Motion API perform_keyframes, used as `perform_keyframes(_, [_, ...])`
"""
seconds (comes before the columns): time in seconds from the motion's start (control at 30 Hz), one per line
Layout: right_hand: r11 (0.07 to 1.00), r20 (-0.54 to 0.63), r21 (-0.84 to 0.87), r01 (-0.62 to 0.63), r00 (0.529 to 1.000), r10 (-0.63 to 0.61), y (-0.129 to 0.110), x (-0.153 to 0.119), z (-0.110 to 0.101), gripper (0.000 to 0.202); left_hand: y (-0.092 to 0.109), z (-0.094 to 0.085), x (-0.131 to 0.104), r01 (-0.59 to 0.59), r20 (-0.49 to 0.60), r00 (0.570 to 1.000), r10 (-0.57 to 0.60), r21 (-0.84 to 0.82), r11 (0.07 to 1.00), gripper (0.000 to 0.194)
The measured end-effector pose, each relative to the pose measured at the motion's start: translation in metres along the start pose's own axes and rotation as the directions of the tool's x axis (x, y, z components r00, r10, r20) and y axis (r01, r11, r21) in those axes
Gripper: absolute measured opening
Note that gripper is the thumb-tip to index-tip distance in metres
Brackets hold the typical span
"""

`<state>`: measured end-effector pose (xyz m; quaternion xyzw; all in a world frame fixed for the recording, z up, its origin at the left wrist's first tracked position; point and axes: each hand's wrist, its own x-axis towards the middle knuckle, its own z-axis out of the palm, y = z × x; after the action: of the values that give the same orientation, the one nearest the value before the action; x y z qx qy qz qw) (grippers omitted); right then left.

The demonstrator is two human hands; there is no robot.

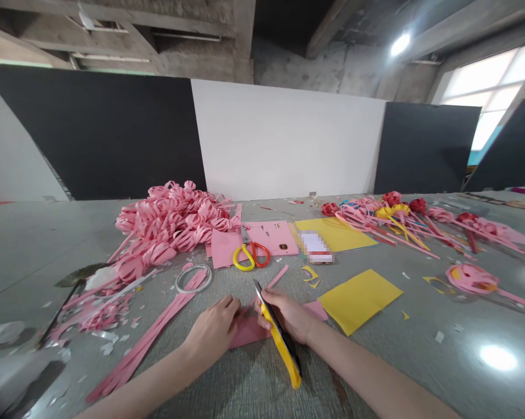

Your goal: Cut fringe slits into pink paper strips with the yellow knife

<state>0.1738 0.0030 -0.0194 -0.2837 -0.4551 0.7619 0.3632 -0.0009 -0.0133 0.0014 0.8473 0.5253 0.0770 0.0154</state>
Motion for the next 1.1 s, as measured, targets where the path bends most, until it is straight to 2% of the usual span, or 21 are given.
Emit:
perform_keyframes(0.23, [0.999,-0.031,-0.033,-0.015,0.999,0.014,0.001,0.0,0.0,0.027,-0.001,0.001,-0.004,-0.01,-0.021,1.0,0.01,0.017,1.0,0.02])
perform_keyframes(0.4, [0.997,-0.055,-0.072,0.03,0.998,-0.034,-0.001,0.0,0.003,0.027,0.009,-0.003,-0.03,-0.07,-0.022,0.997,0.073,0.09,0.993,0.028])
perform_keyframes(0.53, [0.999,-0.009,-0.044,0.011,1.0,-0.012,0.002,0.001,-0.001,0.023,0.012,0.006,-0.052,-0.13,-0.007,0.991,0.133,0.175,0.976,0.034])
perform_keyframes(0.7, [0.999,0.025,-0.05,-0.017,1.0,0.018,0.001,0.002,-0.003,0.02,0.007,0.019,-0.059,-0.13,-0.055,0.988,0.142,0.184,0.974,0.043])
perform_keyframes(0.8, [0.989,-0.014,-0.148,0.023,1.0,-0.026,-0.014,0.0,0.001,0.019,0.004,0.022,-0.058,-0.141,-0.1,0.982,0.158,0.161,0.977,0.04])
perform_keyframes(0.87, [0.943,-0.064,-0.325,0.065,0.994,-0.09,-0.027,-0.004,0.005,0.021,0.002,0.024,-0.057,-0.153,-0.138,0.975,0.174,0.156,0.976,0.04])
perform_keyframes(0.9, [0.882,-0.085,-0.461,0.097,0.985,-0.153,-0.034,-0.005,0.006,0.022,0.002,0.026,-0.057,-0.157,-0.156,0.971,0.181,0.158,0.975,0.041])
perform_keyframes(0.93, [0.766,-0.087,-0.63,0.13,0.968,-0.236,-0.039,-0.007,0.007,0.021,0.001,0.027,-0.057,-0.16,-0.17,0.967,0.187,0.159,0.974,0.043])
perform_keyframes(0.97, [0.587,-0.061,-0.795,0.154,0.942,-0.33,-0.043,-0.008,0.008,0.021,0.001,0.028,-0.058,-0.164,-0.18,0.965,0.192,0.16,0.973,0.044])
perform_keyframes(1.0, [0.364,0.001,-0.917,0.165,0.912,-0.41,-0.044,-0.008,0.008,0.019,0.001,0.029,-0.058,-0.163,-0.185,0.964,0.191,0.157,0.974,0.044])
perform_keyframes(1.07, [-0.101,0.177,-0.984,0.146,0.861,-0.477,-0.043,-0.008,0.01,0.016,0.001,0.029,-0.058,-0.156,-0.183,0.966,0.181,0.143,0.977,0.044])
perform_keyframes(1.1, [-0.282,0.254,-0.95,0.131,0.85,-0.461,-0.04,-0.008,0.011,0.014,0.001,0.028,-0.058,-0.155,-0.177,0.968,0.178,0.137,0.978,0.043])
